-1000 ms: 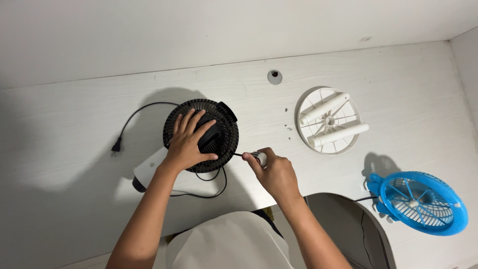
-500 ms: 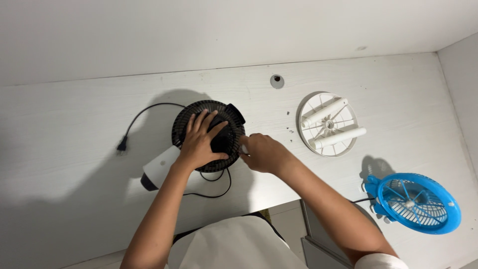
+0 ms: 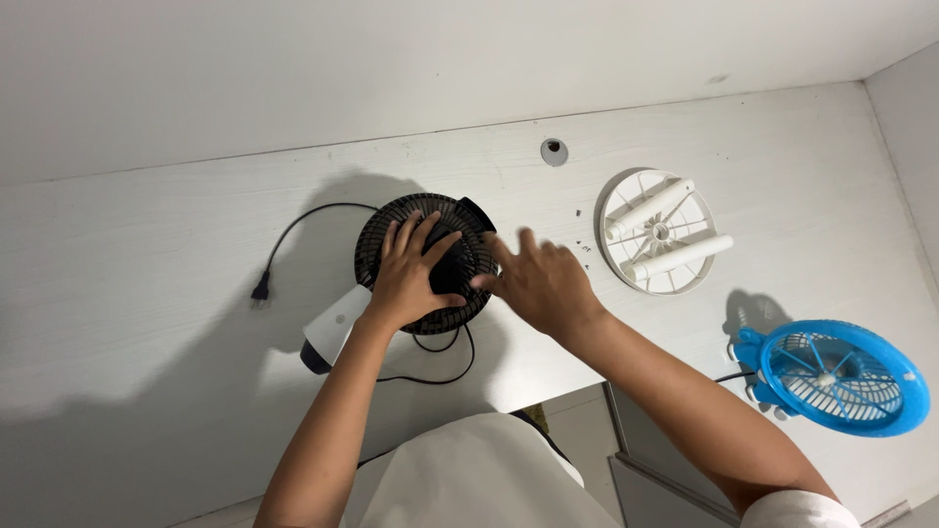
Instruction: The person disassembles a small electric fan on a white table. They use a screwdriver to remove screws from the front grille, detach the grille, and then remove the fan blade from the motor housing. The components are placed on the table.
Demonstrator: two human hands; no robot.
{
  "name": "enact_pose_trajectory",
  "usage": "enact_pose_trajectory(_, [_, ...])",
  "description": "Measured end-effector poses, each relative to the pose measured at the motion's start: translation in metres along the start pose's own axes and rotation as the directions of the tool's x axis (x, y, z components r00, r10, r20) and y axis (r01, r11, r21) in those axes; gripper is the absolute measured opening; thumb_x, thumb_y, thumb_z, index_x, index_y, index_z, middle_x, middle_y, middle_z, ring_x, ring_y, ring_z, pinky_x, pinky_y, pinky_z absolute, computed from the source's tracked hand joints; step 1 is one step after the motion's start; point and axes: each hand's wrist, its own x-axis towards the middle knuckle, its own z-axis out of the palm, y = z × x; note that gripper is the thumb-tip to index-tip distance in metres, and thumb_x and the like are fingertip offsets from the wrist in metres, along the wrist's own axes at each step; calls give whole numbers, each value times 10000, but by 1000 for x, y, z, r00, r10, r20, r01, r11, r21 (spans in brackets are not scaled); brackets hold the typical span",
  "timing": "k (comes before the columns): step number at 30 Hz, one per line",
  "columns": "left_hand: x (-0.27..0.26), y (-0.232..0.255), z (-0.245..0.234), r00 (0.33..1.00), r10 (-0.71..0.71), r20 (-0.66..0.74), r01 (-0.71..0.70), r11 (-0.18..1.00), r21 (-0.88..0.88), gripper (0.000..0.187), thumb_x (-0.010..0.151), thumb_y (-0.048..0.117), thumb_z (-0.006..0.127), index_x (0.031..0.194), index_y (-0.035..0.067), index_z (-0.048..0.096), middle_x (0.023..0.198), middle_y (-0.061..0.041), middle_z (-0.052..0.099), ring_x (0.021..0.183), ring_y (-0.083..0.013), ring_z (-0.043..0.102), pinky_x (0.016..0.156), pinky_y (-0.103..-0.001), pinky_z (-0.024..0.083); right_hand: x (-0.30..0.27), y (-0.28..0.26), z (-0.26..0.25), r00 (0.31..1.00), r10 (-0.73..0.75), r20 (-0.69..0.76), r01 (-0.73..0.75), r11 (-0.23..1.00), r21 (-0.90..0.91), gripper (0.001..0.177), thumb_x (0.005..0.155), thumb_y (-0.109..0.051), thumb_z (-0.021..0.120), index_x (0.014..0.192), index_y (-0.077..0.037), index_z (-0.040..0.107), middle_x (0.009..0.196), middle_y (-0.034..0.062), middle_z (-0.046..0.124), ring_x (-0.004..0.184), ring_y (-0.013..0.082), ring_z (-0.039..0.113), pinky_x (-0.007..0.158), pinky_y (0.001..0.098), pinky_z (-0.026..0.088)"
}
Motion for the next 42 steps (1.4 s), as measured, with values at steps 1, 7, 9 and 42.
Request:
enact_pose_trajectory(1, [0, 0, 1, 1000, -6, 7, 6, 1000, -4, 1093, 509, 684, 890, 1457, 274, 530, 1593, -120, 374, 1515, -375, 236, 1239, -631, 145, 0, -1, 2, 995, 9, 100, -8, 1000, -10, 603, 1024, -582, 485, 1351, -83, 569, 993, 181, 668, 662, 235, 683, 506, 322, 555])
enact_pose_trajectory(7, [-1, -1, 4, 1000, 16, -15, -16, 1000, -20, 1108, 495, 678, 907, 1453, 271, 524, 1584, -130, 375, 1510, -382, 237, 1233, -636, 150, -1, 4, 12, 992, -105, 70, 95, 987, 129, 274, 1061, -267, 503, 1168, -26, 581, 911, 122, 649, 735, 238, 684, 642, 353, 562])
enact_pose_trajectory(9, [0, -1, 2, 1000, 14, -23, -15, 1000, -22, 1106, 495, 671, 907, 1455, 283, 520, 1587, -122, 373, 1512, -377, 242, 1240, -634, 152, -2, 9, 8, 979, -202, -40, 206, 961, 182, 220, 972, -155, 578, 1136, -10, 601, 960, 122, 624, 850, 246, 659, 765, 393, 554])
enact_pose_trajectory(42, [3, 88, 34, 994, -65, -86, 25, 917, -399, 234, 790, 101, 819, 963, 48, 671, 933, -73, 686, 1029, -291, 646, 1166, -504, 234, -8, 65, 5, 859, -459, -225, 483, 585, 651, 474, 670, 204, 629, 1012, -103, 747, 978, 14, 689, 1012, 265, 600, 922, 377, 516])
